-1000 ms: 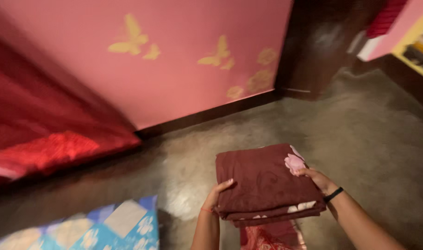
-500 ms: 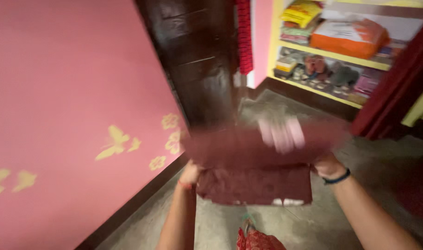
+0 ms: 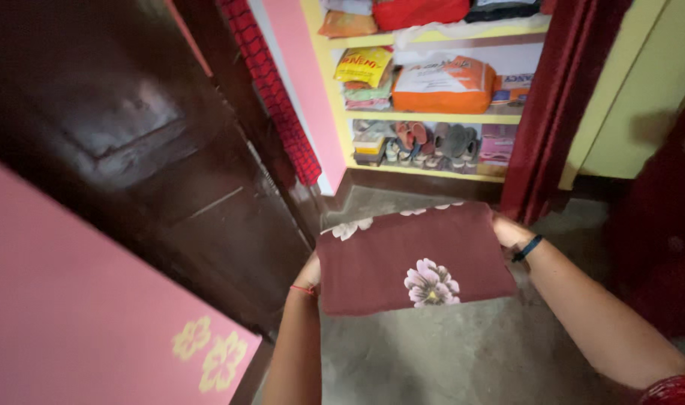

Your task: The person folds a floral pattern cloth on a bed, carries it to a shelf, and then folds a pink towel by hand on the bed.

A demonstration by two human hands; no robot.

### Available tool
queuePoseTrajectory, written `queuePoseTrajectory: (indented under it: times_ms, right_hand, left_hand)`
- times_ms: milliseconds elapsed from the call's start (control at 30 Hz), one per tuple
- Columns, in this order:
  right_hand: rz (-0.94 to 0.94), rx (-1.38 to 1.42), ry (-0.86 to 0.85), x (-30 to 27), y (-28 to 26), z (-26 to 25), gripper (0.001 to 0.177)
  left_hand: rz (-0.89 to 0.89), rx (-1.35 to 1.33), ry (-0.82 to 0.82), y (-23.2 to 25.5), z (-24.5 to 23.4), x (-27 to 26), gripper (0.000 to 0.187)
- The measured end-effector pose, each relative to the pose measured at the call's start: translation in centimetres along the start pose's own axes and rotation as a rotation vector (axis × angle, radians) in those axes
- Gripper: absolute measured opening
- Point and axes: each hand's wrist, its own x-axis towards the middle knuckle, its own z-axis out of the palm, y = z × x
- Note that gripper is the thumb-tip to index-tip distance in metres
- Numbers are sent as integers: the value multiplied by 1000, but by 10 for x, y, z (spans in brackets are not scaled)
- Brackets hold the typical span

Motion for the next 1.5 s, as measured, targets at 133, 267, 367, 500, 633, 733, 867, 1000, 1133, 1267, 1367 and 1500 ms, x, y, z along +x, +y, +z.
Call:
queuePoseTrajectory:
  times_ms: [133, 267, 367, 500, 633, 733, 867, 1000, 1133, 1267, 1367, 1500]
  right_hand:
    - [64, 59, 107, 44, 17, -41, 55]
    - [97, 106, 128, 103, 15, -56, 60]
    - [104, 146, 115, 145, 1, -64, 64]
    - [48, 313, 67, 192, -38, -67, 71]
    - [10, 507, -33, 237, -86, -55, 76]
    - [-372, 858, -588, 282, -118, -21, 74]
    - [-384, 521, -302, 352, -180, 18, 88]
    - [-494, 231, -76, 409, -219, 36, 70]
    - [-430, 214, 61, 497, -238, 20, 60]
    - [-473, 364, 3, 583, -266, -9, 57]
    - [-480, 338, -23, 631, -300, 3, 55]
    - [-550, 438, -38, 673, -339, 25, 41]
  left_hand:
    - [-102, -272, -105, 6, 3, 51, 59]
    - [-110, -477, -83, 31, 20, 87, 70]
    - [-190, -343, -142, 35, 34, 121, 61]
    - [-125, -117, -128, 45, 37, 198, 57]
    - [-44, -433, -145, 69, 47, 299, 48]
    - [47, -605, -156, 105, 88, 367, 46]
    - [209, -564, 144, 151, 154, 422, 55]
    - [558, -649, 155, 188, 197, 467, 69]
    - [701, -436, 285, 211, 188, 531, 76]
    - [537, -426, 100, 250, 155, 592, 74]
    - [535, -283, 157, 299, 132, 636, 74]
    - [871, -244, 28, 351, 130, 690, 74]
